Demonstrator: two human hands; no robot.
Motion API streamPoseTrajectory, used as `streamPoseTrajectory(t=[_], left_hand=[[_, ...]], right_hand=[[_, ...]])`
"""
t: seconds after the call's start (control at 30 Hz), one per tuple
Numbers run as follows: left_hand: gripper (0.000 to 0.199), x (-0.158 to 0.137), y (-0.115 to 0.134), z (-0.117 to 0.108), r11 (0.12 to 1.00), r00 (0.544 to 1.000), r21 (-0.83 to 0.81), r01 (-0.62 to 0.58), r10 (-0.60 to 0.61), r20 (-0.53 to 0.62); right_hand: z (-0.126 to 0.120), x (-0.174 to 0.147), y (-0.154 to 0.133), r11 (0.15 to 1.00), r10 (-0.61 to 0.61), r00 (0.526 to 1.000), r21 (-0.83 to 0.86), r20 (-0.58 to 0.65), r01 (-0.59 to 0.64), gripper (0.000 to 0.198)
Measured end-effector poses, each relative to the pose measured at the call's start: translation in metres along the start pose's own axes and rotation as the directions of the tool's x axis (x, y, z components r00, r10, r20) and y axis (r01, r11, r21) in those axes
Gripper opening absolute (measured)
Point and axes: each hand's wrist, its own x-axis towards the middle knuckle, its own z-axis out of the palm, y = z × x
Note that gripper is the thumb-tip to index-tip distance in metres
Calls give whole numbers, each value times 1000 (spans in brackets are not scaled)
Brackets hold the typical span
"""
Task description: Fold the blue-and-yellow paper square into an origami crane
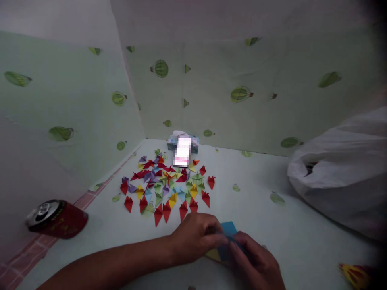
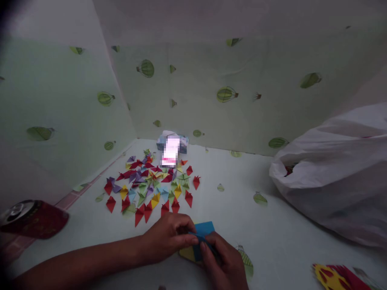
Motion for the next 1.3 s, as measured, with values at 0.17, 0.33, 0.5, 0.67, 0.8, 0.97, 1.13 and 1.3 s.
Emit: streamPoseTrajectory(t=[0.17, 0.33, 0.5, 0.67, 0.8, 0.97, 1.13, 1.3], left_hand=[[12, -5, -6, 7, 998, 999, -42, -52, 52, -9], [13, -7, -10, 9, 998, 998, -34, -60, 60, -14], [10, -7, -10, 9, 995, 996, -41, -87, 87, 5], [7, -8, -8, 10, 997, 997, -44, -71, 72, 23], [8, -9, -11, 12, 994, 997, -75, -75, 76, 15], [6, -9, -10, 11, 997, 997, 16, -75, 74, 32], [10, -9, -9, 10, 998, 998, 7, -60, 60, 20], [10, -9, -12, 12, 993, 996, -82, -83, 86, 34]], right_hand=[[-1, 0, 6, 1000, -7, 999, 0, 51, 7, 36], [1, -2, 9, 1000, -12, 998, -10, 63, 13, 34], [3, -4, 9, 998, -33, 999, -48, 38, 35, 38], [1, -3, 10, 998, -45, 997, -30, 70, 47, 35], [1, -3, 10, 998, -55, 996, -33, 69, 57, 35], [0, -3, 11, 998, -54, 994, -24, 98, 56, 31], [-1, -4, 11, 998, -61, 996, -23, 72, 62, 34], [0, -4, 11, 999, -36, 996, 8, 77, 36, 34]])
